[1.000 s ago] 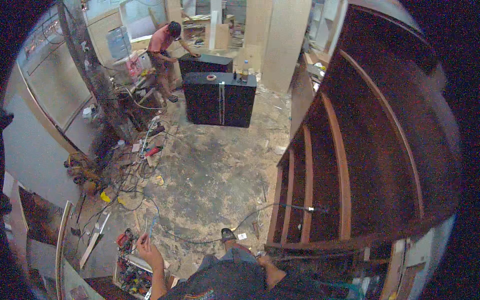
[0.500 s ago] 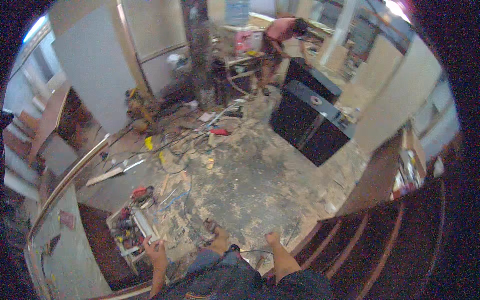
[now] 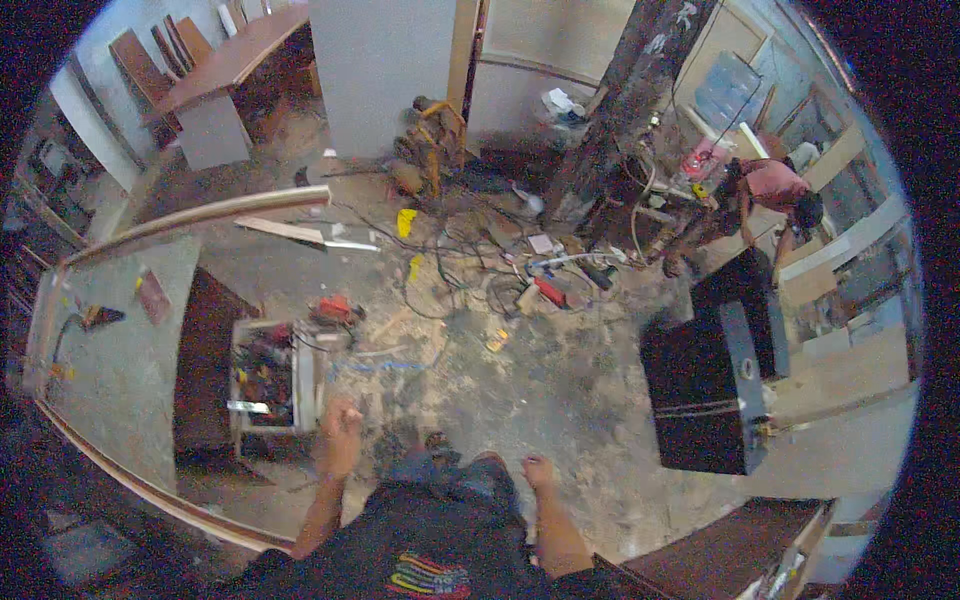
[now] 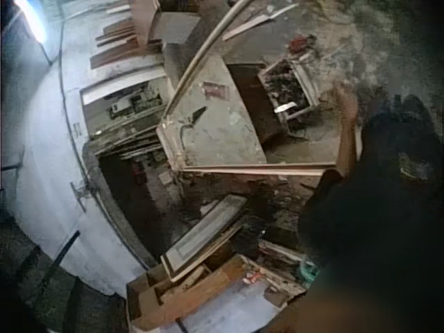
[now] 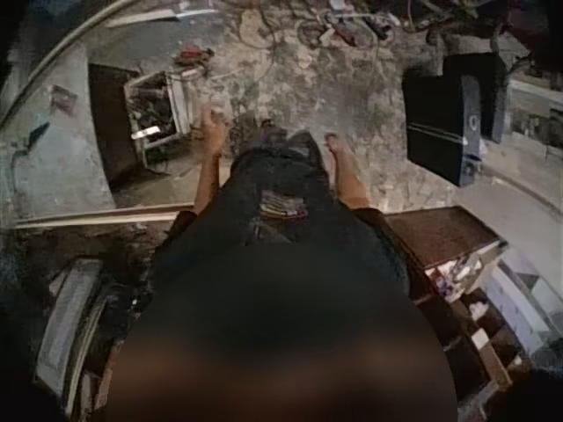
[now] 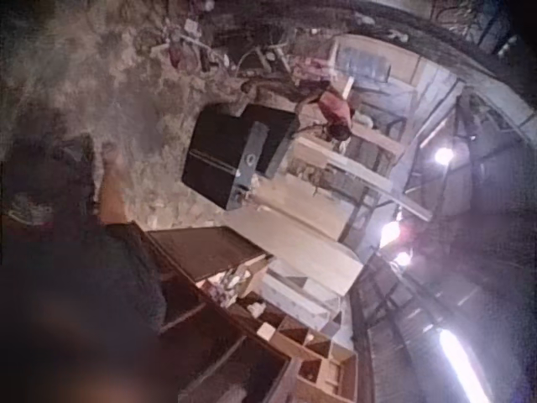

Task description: The person applies a yellow liquid finish to a rectangular wooden frame and a curved wooden strip using a plastic bottle and a cloth. They pour the liquid onto the wood and wipe it in with the cloth, repeating the process on different sections of the frame and strip.

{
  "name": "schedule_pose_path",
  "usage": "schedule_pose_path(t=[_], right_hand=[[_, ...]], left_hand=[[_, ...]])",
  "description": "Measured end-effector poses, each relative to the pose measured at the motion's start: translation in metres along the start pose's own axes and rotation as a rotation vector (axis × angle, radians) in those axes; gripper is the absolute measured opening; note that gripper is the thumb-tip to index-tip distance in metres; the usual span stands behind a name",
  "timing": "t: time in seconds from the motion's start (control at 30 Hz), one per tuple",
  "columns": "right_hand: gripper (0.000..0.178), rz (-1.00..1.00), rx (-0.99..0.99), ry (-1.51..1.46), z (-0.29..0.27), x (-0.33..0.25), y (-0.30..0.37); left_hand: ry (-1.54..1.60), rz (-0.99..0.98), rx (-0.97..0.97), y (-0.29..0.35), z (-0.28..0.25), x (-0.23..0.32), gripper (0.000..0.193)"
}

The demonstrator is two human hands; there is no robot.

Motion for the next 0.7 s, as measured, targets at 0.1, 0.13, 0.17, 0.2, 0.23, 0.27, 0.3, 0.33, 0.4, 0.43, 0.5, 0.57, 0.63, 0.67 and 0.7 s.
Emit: schedule_pose_path(t=[0.1,0.13,0.17,0.2,0.23,0.27,0.3,0.33,0.4,0.43,0.5,0.57,0.63,0.67,0.7], right_hand=[[0.031,-0.001,0.019,-0.167,-0.013,-0.022,-0.033],[0.031,0.074,0.09,-0.141,-0.017,-0.021,-0.042],[0.03,0.075,0.06,-0.167,-0.014,-0.022,-0.051],[0.029,0.096,0.054,-0.175,-0.014,-0.023,-0.058],[0.028,0.151,0.072,-0.161,-0.014,-0.02,-0.065],[0.032,0.16,0.022,-0.132,-0.01,-0.02,-0.072],[0.031,0.109,-0.059,-0.131,-0.004,-0.025,-0.082],[0.029,0.073,-0.091,-0.001,-0.001,-0.028,-0.091],[0.026,0.1,-0.175,0.028,0.007,-0.037,-0.111],[0.024,0.093,-0.216,0.081,0.009,-0.045,-0.124],[0.022,0.071,-0.27,0.163,0.013,-0.074,-0.161],[0.019,0.035,-0.316,0.23,0.009,-0.114,-0.208],[0.018,-0.013,-0.326,0.261,0.0,-0.165,-0.266],[0.017,-0.044,-0.318,0.266,-0.005,-0.193,-0.299],[0.016,-0.093,-0.304,0.266,-0.009,-0.224,-0.334]], left_hand=[[-0.032,0.003,-0.079,-0.035,0.02,0.007,0.023],[-0.022,-0.053,-0.143,-0.045,0.029,0.007,0.024],[-0.022,0.036,-0.101,-0.056,0.033,0.015,0.023],[-0.022,0.067,-0.084,-0.067,0.038,0.021,0.022],[-0.023,0.088,-0.067,-0.079,0.046,0.026,0.021],[-0.02,0.101,-0.036,-0.095,0.054,0.033,0.021],[-0.015,0.105,-0.003,-0.112,0.062,0.038,0.02],[-0.01,0.108,0.035,-0.131,0.069,0.042,0.02],[0.127,-0.076,-0.096,-0.175,0.094,0.042,0.022],[0.208,-0.171,-0.153,-0.197,0.107,0.042,0.024],[0.067,0.015,-0.117,-0.244,0.126,0.062,0.032],[0.049,0.048,-0.099,-0.288,0.151,0.082,0.035],[0.148,-0.039,-0.099,-0.333,0.178,0.101,0.033],[0.049,0.06,-0.09,-0.351,0.186,0.117,0.041],[0.033,0.041,-0.13,-0.37,0.197,0.127,0.049]])
Point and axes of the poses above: each hand's wrist, its own y-axis away from the middle knuckle, its own z-axis out of the palm, x = y × z, the point moved 5 cm from there along -y, towards the middle knuckle, and after that the axes turned 7 degrees about -z, right-handed, at the moved point
